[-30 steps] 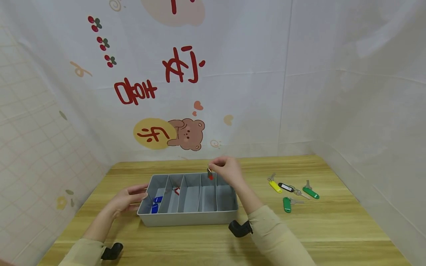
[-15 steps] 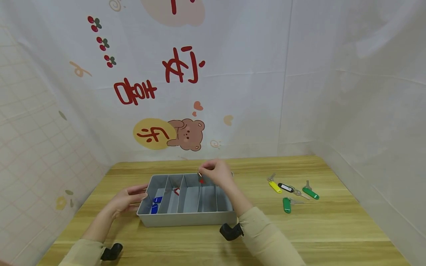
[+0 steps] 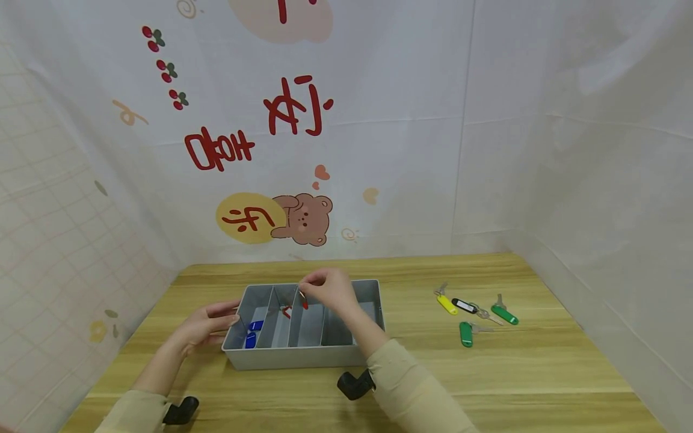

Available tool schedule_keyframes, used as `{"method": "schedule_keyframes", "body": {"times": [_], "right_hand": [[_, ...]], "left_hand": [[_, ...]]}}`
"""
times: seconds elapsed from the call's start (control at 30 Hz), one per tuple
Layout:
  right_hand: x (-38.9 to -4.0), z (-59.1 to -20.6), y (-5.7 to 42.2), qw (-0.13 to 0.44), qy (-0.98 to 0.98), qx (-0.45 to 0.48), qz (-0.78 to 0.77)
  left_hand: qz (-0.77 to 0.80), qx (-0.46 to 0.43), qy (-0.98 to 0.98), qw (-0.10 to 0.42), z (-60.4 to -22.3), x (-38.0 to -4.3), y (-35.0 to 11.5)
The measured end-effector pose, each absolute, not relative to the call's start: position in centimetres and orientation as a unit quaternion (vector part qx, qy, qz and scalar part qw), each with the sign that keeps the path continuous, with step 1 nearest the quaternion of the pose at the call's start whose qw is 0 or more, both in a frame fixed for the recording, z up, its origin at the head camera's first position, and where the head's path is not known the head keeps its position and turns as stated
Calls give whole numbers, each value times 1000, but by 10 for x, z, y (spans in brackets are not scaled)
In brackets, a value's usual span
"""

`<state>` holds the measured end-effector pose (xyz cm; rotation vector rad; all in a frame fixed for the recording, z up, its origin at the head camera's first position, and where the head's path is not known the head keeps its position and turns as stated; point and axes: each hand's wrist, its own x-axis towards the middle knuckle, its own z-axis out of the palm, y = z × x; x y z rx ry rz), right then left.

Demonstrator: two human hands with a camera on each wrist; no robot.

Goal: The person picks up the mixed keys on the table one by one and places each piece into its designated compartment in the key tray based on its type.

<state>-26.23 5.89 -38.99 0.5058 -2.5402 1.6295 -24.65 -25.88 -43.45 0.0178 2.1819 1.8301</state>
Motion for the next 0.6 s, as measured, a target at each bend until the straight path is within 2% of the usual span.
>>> {"method": "schedule_keyframes", "body": {"times": [0.23, 0.6], "right_hand": [[-261, -394, 46, 39, -830, 186, 524], [-262, -386, 28, -2, -857, 184, 482]], "left_hand": [[636, 11, 758, 146, -433, -246, -259], [639, 12, 755, 148, -434, -247, -259]]}}
